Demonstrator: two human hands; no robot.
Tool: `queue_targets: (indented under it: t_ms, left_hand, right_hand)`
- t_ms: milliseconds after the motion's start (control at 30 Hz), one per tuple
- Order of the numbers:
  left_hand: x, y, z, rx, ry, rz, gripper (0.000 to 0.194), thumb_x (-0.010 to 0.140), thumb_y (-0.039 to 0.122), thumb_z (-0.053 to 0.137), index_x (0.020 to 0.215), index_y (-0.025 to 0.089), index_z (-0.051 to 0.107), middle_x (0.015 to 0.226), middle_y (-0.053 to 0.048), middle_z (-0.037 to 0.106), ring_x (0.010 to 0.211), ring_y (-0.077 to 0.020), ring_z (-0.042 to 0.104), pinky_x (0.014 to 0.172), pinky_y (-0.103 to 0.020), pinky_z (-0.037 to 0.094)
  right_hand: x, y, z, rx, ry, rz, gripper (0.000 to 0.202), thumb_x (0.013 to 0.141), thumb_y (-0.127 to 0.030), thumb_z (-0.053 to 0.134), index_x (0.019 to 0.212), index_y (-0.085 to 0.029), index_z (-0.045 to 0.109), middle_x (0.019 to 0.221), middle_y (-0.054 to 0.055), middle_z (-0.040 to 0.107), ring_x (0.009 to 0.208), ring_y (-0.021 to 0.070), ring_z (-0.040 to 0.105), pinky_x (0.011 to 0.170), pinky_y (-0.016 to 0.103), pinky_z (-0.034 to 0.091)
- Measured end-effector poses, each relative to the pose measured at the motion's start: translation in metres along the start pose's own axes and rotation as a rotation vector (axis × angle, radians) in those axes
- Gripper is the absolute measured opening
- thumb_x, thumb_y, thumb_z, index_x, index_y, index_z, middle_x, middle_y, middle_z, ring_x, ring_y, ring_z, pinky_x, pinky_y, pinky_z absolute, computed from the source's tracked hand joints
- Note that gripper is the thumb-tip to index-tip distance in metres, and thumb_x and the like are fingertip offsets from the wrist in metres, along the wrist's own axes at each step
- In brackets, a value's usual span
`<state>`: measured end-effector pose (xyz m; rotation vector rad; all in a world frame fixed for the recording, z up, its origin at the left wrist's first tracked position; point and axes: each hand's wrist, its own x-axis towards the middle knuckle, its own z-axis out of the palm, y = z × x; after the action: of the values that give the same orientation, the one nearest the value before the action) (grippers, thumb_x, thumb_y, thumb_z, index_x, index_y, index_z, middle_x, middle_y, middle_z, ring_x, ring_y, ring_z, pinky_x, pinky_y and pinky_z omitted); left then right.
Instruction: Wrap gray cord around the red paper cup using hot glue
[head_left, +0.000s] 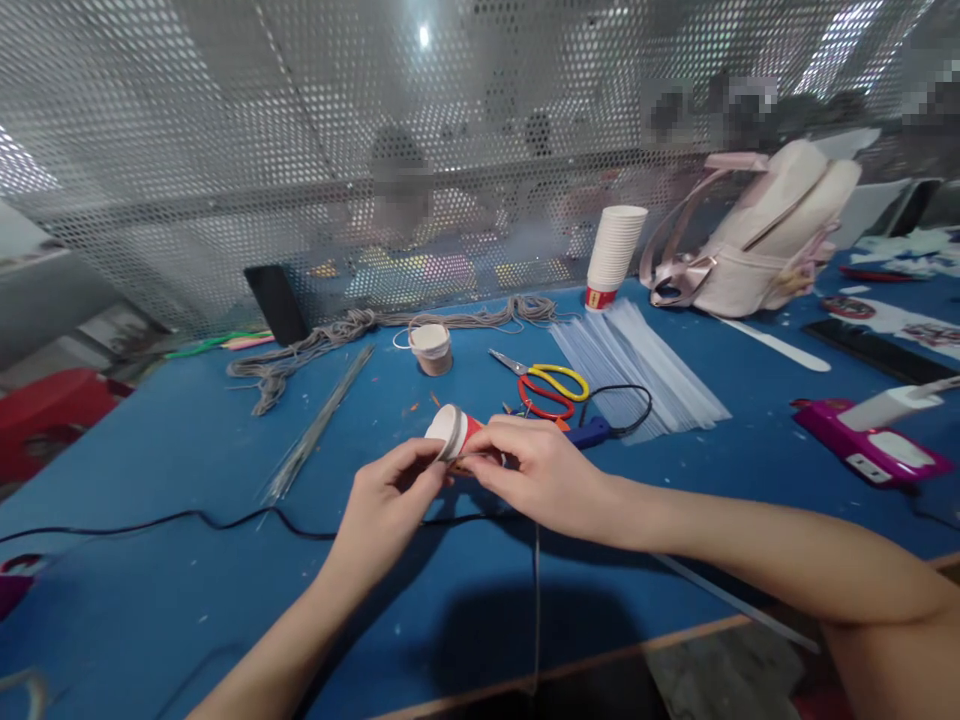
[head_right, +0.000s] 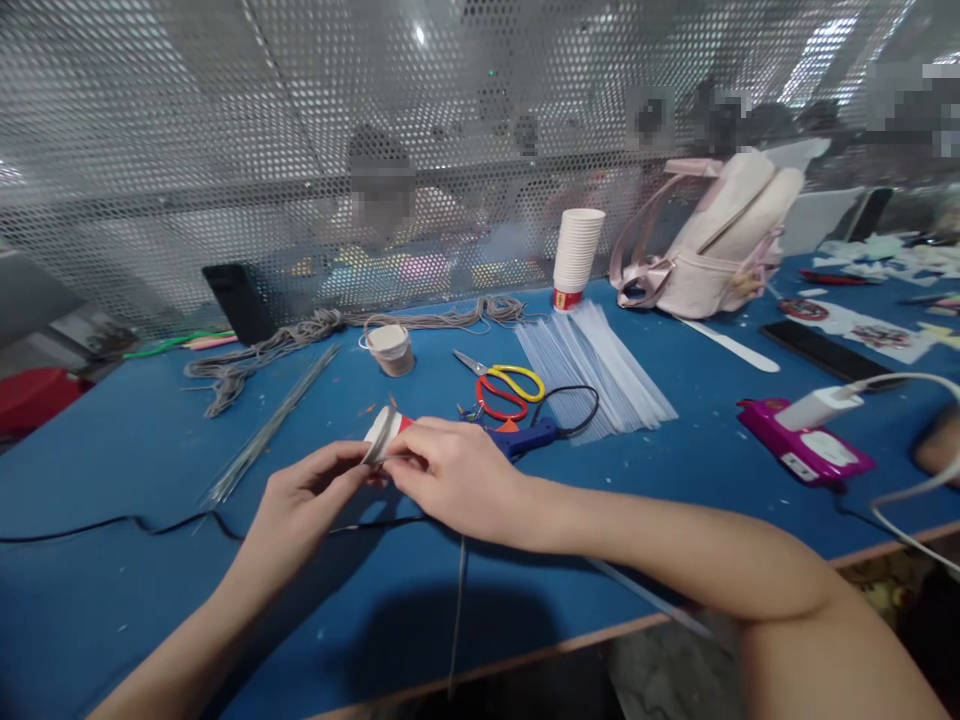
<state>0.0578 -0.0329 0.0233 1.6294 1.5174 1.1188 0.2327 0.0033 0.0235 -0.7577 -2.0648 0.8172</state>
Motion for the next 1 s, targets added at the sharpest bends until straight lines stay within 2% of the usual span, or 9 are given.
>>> queue_targets:
  t_ms: [133, 333, 767, 1000]
  left_hand:
    - [0.000, 0.000, -0.001, -0.057, -0.035, -0.061, 0.020, 0.076, 0.030, 0.058, 0.084, 0.017, 0.072, 0.077, -0.002, 0.073, 0.069, -0.0165, 0.065, 0.068, -0.025, 0.051]
    - [-0.001, 0.002, 0.001, -0.042, -0.044, -0.063, 0.017, 0.074, 0.029, 0.060, 0.080, 0.018, 0.072, 0.071, -0.001, 0.072, 0.065, -0.0152, 0.064, 0.064, -0.023, 0.050]
    - [-0.004, 0.003, 0.000, 0.030, -0.025, -0.044, 0.020, 0.072, 0.032, 0.059, 0.076, 0.017, 0.072, 0.066, -0.002, 0.070, 0.060, -0.0150, 0.061, 0.057, -0.023, 0.048]
    - [-0.003, 0.005, 0.001, -0.008, -0.033, -0.034, 0.019, 0.072, 0.032, 0.061, 0.075, 0.017, 0.072, 0.067, -0.002, 0.071, 0.061, -0.0147, 0.061, 0.058, -0.022, 0.048]
  right_hand:
    - [0.001, 0.008, 0.001, -0.062, 0.073, -0.089, 0.010, 0.086, -0.012, 0.058, 0.083, -0.014, 0.067, 0.071, 0.001, 0.060, 0.065, 0.0104, 0.053, 0.061, 0.022, 0.040]
    - [0.001, 0.011, 0.002, -0.050, 0.134, -0.138, 0.009, 0.085, -0.011, 0.059, 0.083, -0.014, 0.067, 0.072, 0.001, 0.061, 0.064, 0.0108, 0.054, 0.060, 0.022, 0.041]
    - [0.000, 0.014, 0.005, -0.040, 0.155, -0.075, 0.007, 0.080, -0.012, 0.060, 0.078, -0.016, 0.065, 0.067, -0.002, 0.061, 0.057, 0.0082, 0.049, 0.057, 0.020, 0.038]
    - [0.000, 0.015, 0.005, -0.046, 0.157, -0.057, 0.008, 0.080, -0.013, 0.059, 0.075, -0.017, 0.064, 0.067, -0.002, 0.061, 0.058, 0.0088, 0.050, 0.057, 0.020, 0.038]
